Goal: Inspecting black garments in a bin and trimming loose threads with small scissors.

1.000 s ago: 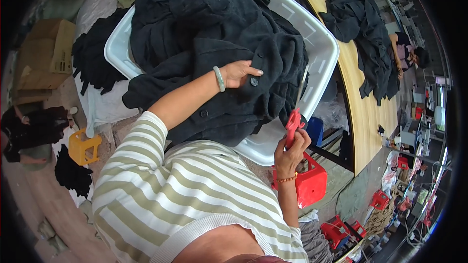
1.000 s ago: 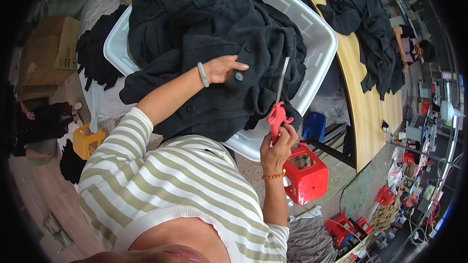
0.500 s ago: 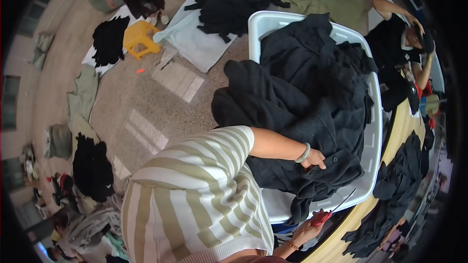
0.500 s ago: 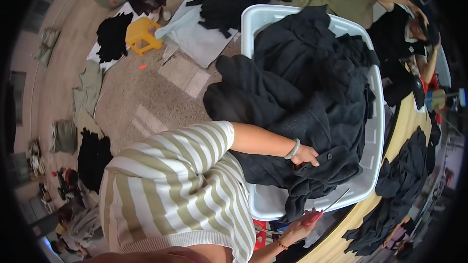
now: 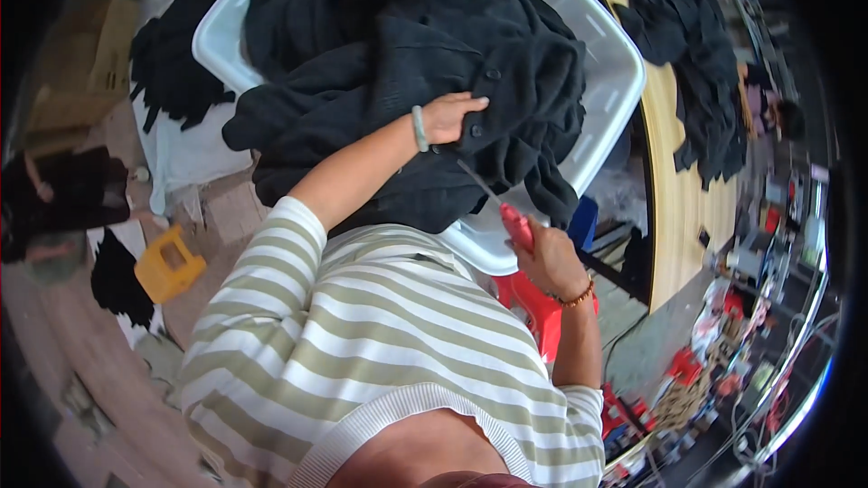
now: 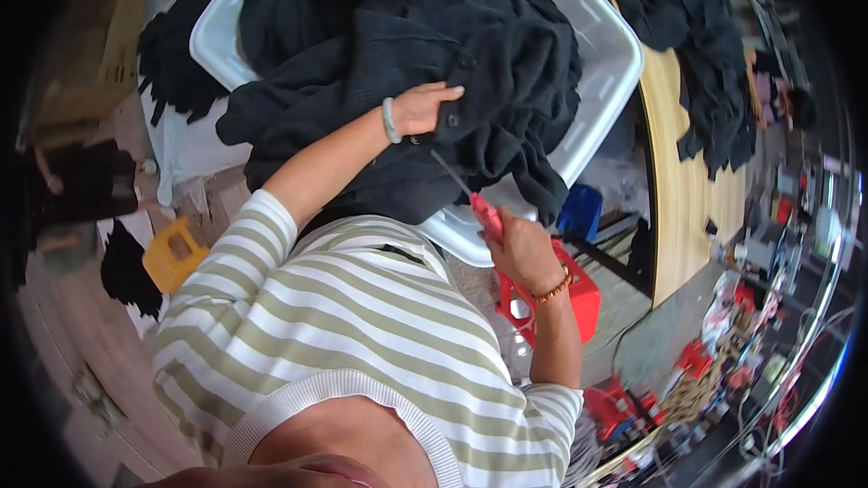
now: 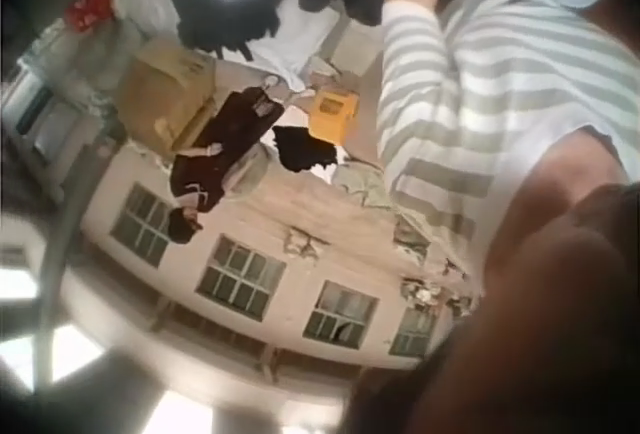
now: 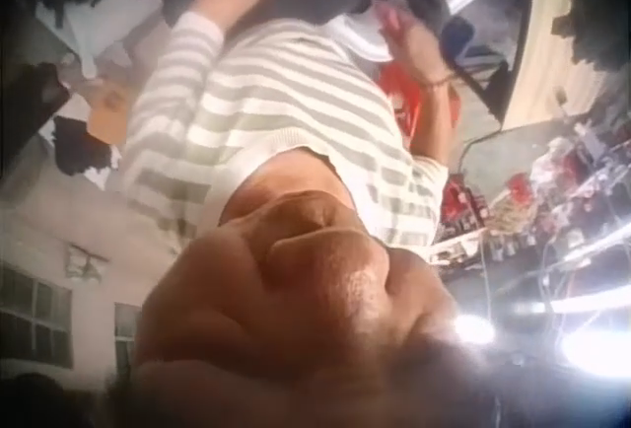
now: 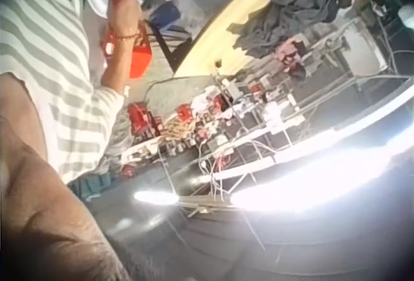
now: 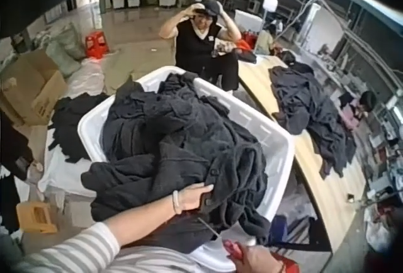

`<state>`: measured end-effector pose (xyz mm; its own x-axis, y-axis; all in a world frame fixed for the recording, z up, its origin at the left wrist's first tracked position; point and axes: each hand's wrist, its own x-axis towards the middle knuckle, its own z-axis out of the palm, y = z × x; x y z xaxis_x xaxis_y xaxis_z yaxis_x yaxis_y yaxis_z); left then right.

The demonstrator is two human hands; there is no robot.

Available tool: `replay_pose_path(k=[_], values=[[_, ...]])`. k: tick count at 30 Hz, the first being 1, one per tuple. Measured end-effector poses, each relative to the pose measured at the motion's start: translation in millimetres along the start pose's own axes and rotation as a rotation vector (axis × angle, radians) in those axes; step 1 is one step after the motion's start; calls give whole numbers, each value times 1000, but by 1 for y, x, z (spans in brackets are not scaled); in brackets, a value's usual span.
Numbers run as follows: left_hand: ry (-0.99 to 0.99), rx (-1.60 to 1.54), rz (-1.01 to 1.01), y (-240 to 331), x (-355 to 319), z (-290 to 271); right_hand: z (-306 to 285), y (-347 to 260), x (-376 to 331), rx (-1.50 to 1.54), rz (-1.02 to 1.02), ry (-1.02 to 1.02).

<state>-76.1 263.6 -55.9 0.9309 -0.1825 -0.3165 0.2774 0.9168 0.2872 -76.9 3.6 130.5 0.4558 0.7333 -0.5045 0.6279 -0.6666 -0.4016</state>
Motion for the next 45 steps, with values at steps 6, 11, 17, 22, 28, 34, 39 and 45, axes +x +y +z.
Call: replay_pose_path(k=[6,11,17,22,28,34,39,45], values=[[-27,59,-101,2,-1,-12,13,5,-3,-34,47,151],[313,584,6,13,-39,27,21,0,-13,110,62,81],[195,1696,96,-20,-109,8,53,2,-36,142,156,175],[206,1341,104,-16,-91,-53,91,-19,-26,158,40,94],[83,1602,276,-45,-108,-58,117,-40,-53,161,222,255],[-77,2048,415,-36,-96,-69,135,-73,-68,237,241,206],[-53,1365,124,-13,-61,-96,138,-94,-63,248,286,363],[103,973,-116,-7,-69,-77,131,-104,-47,136,390,480]])
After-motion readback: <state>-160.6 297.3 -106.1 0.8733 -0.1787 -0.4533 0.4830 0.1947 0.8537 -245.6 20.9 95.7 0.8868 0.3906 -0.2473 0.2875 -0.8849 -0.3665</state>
